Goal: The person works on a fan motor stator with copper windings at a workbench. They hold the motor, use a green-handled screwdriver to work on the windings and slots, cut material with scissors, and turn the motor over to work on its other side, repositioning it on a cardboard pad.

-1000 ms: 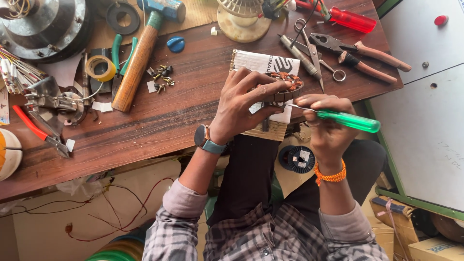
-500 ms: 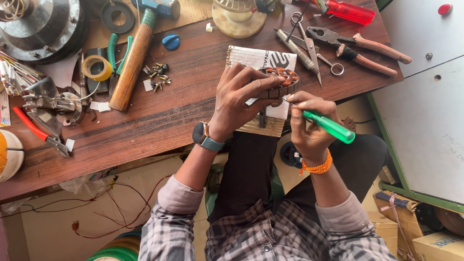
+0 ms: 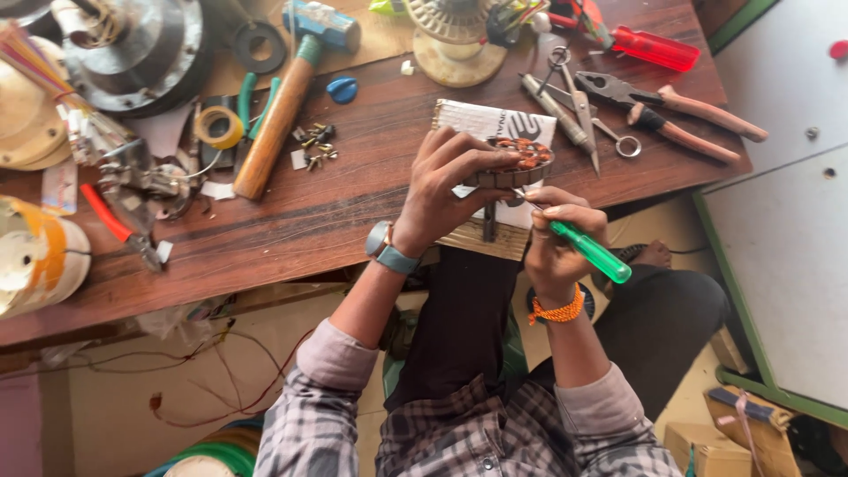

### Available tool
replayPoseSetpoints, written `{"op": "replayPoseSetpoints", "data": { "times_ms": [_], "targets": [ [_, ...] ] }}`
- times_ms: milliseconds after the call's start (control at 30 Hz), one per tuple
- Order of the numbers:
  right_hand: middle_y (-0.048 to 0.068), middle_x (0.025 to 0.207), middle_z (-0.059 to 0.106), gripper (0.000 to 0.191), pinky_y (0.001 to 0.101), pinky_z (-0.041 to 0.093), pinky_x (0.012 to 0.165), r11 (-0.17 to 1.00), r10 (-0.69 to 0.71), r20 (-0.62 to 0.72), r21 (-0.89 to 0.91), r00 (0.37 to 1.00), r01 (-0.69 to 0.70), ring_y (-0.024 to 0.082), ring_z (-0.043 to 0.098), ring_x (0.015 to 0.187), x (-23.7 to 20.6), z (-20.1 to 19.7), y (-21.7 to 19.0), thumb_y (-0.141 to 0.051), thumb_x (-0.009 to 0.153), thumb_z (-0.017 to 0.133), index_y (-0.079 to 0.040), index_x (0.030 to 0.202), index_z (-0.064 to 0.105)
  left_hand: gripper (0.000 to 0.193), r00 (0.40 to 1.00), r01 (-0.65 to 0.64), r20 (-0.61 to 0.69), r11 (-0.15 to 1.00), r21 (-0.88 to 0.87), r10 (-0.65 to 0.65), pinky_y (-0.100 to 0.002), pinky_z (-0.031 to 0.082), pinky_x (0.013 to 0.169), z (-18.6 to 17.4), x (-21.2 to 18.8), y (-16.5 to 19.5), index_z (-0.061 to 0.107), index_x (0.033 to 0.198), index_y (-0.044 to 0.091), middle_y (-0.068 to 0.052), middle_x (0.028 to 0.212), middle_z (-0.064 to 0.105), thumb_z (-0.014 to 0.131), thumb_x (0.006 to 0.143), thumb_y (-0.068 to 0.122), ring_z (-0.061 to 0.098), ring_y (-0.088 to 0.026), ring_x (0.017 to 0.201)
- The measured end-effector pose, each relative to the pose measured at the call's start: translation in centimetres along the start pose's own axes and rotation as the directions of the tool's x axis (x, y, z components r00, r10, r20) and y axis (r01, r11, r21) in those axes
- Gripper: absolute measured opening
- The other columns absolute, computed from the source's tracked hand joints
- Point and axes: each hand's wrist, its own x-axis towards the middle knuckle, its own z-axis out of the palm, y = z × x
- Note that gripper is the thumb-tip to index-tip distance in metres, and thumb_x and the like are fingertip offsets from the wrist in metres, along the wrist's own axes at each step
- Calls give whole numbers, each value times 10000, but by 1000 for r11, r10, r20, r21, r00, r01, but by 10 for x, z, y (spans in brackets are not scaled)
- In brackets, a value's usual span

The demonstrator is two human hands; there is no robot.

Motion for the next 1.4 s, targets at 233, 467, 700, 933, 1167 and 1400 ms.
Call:
{"op": "replayPoseSetpoints", "data": {
  "times_ms": [233, 467, 700, 933, 1167, 1400],
  "targets": [
    [198, 1064, 694, 186, 308, 618, 902, 990, 21, -7, -142, 1000, -22, 259, 744, 1069, -1, 9, -27, -33, 1038, 688, 10, 1097, 517, 492, 1000, -15, -15, 1000, -28, 15, -352, 506, 917, 2, -2, -3, 709, 1233, 229, 51, 1079, 701, 898, 780, 257, 599, -174, 985],
    [173, 1064, 685, 157, 278, 586, 885, 973, 24, 53, -231, 998, -11, 216, 710, 1002, 9, 14, -44, 4, 1055, 673, 24, 1124, 534, 491, 1000, 3, -16, 999, -40, -4, -347, 505, 916, 1, -4, -2, 725, 1236, 233, 60, 1088, 707, 897, 776, 251, 604, -175, 980],
    [161, 1043, 676, 145, 319, 610, 908, 945, 2, -12, -327, 1000, -6, 246, 732, 999, 10, 39, -64, 7, 1049, 696, 33, 1085, 558, 499, 999, 5, -37, 1000, -17, -6, -344, 500, 892, -4, -8, -2, 730, 1242, 242, 72, 1105, 735, 897, 771, 258, 607, -163, 943],
    [147, 1050, 690, 138, 321, 595, 851, 863, -38, 51, -501, 998, 58, 266, 741, 1005, 13, 48, -80, 36, 1046, 719, 23, 1084, 587, 499, 998, -8, -65, 1000, 10, 8, -328, 523, 919, -5, -16, -5, 708, 1280, 263, 70, 1151, 742, 878, 811, 263, 621, -155, 970],
    [123, 1160, 678, 127, 313, 516, 1037, 975, 85, -23, -204, 996, -88, 203, 657, 1080, 8, -10, -49, -8, 1124, 709, 25, 1209, 620, 617, 990, -106, -62, 960, 260, 126, -370, 515, 1007, 0, -20, -4, 585, 1388, 305, 91, 1167, 695, 829, 828, 394, 628, -154, 1056],
    [145, 1043, 675, 250, 399, 497, 744, 571, 580, 210, -794, 787, -208, 232, 623, 879, 83, -117, 41, -152, 1085, 714, -24, 1278, 618, 726, 971, -61, -210, 970, 237, 112, -347, 504, 930, -32, -21, 13, 514, 1383, 187, -5, 1194, 697, 755, 787, 525, 632, -167, 1058]
  ]
}}
